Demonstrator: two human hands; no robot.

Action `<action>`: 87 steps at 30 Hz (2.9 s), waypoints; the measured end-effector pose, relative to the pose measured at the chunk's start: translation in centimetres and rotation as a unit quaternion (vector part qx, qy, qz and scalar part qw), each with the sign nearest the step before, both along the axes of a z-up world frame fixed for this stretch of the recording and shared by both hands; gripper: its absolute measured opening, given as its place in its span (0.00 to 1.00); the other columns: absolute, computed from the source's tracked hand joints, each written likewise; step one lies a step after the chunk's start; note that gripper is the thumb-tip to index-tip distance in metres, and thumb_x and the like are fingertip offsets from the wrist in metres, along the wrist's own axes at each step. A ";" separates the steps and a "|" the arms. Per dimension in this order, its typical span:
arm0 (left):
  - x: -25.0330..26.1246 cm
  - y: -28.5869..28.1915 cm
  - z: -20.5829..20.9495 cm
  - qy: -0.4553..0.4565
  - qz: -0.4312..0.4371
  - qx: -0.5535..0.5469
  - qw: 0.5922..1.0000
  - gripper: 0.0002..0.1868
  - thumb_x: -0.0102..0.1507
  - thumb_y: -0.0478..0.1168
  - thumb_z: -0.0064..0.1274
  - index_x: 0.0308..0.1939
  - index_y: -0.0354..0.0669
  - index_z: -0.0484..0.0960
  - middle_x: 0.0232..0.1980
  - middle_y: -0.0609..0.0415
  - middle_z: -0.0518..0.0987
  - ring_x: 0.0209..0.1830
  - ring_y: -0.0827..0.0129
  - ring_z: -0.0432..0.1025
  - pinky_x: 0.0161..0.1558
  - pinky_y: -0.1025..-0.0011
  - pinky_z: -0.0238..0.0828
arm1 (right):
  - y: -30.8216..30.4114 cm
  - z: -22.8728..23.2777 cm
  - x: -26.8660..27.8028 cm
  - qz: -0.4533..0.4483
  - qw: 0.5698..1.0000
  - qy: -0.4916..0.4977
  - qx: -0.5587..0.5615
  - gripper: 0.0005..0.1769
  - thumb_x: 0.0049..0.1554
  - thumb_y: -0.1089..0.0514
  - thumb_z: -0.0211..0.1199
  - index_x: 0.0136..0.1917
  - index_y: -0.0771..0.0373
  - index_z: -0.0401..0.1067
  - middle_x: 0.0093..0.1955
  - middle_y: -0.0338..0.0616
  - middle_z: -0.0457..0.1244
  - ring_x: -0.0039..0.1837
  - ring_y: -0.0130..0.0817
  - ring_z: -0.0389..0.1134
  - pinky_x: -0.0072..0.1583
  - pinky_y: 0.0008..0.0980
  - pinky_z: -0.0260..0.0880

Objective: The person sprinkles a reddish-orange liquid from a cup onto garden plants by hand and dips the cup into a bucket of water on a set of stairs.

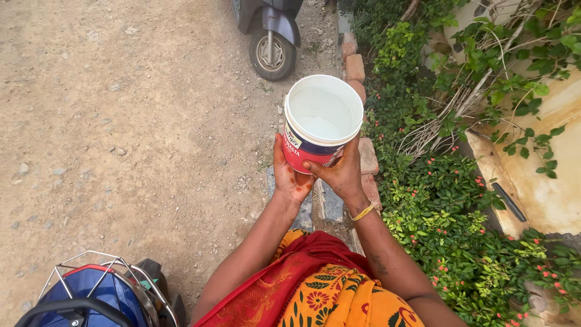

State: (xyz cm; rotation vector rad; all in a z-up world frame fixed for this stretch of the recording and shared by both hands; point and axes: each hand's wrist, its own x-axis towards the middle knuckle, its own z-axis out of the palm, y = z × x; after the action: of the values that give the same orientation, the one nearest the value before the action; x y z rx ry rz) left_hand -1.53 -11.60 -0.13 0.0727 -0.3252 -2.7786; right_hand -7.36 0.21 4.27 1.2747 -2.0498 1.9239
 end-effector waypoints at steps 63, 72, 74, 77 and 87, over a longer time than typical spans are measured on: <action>-36.3 -79.0 -5.5 -0.084 0.072 -0.005 0.994 0.42 0.65 0.73 0.38 0.70 0.47 0.68 0.64 0.48 0.76 0.61 0.59 0.75 0.59 0.57 0.77 | -80.9 -6.4 -39.4 0.059 0.997 0.026 0.049 0.68 0.44 0.38 0.81 0.81 0.67 0.43 0.74 0.58 0.58 0.75 0.48 0.64 0.73 0.43 0.67; -45.5 -93.4 -5.2 -0.092 0.114 0.014 0.989 0.40 0.65 0.71 0.39 0.71 0.51 0.67 0.65 0.51 0.75 0.63 0.61 0.73 0.62 0.57 0.74 | -96.8 -7.0 -49.4 0.109 0.993 0.026 0.033 0.71 0.43 0.35 0.81 0.82 0.66 0.42 0.74 0.60 0.58 0.77 0.51 0.63 0.74 0.46 0.67; -47.8 -96.3 -5.2 -0.094 0.139 0.008 0.986 0.39 0.65 0.70 0.39 0.71 0.51 0.67 0.65 0.51 0.75 0.63 0.62 0.73 0.63 0.57 0.74 | -99.7 -7.0 -52.3 0.139 0.989 0.002 0.046 0.74 0.43 0.31 0.79 0.83 0.66 0.38 0.75 0.59 0.58 0.77 0.50 0.63 0.75 0.45 0.67; -50.0 -100.0 -5.2 -0.045 0.149 0.023 0.987 0.38 0.69 0.68 0.41 0.73 0.48 0.66 0.68 0.51 0.74 0.66 0.63 0.72 0.66 0.60 0.74 | -103.2 -6.9 -54.7 0.136 0.988 0.019 0.069 0.80 0.42 0.29 0.79 0.84 0.68 0.31 0.78 0.62 0.53 0.79 0.53 0.58 0.76 0.47 0.62; -56.8 -111.9 -6.4 -0.068 0.112 0.010 0.991 0.39 0.66 0.69 0.41 0.72 0.48 0.67 0.66 0.51 0.74 0.64 0.62 0.72 0.63 0.58 0.74 | -114.3 -7.5 -60.6 0.100 0.992 0.030 0.066 0.77 0.43 0.32 0.80 0.84 0.68 0.35 0.78 0.62 0.54 0.81 0.52 0.58 0.78 0.47 0.60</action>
State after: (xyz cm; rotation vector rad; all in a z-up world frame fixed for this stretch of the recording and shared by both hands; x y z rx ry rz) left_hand -58.30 -123.51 -6.54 0.2864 -0.3019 -2.5595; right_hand -68.01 -114.05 -3.25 1.6042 -2.1236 1.8235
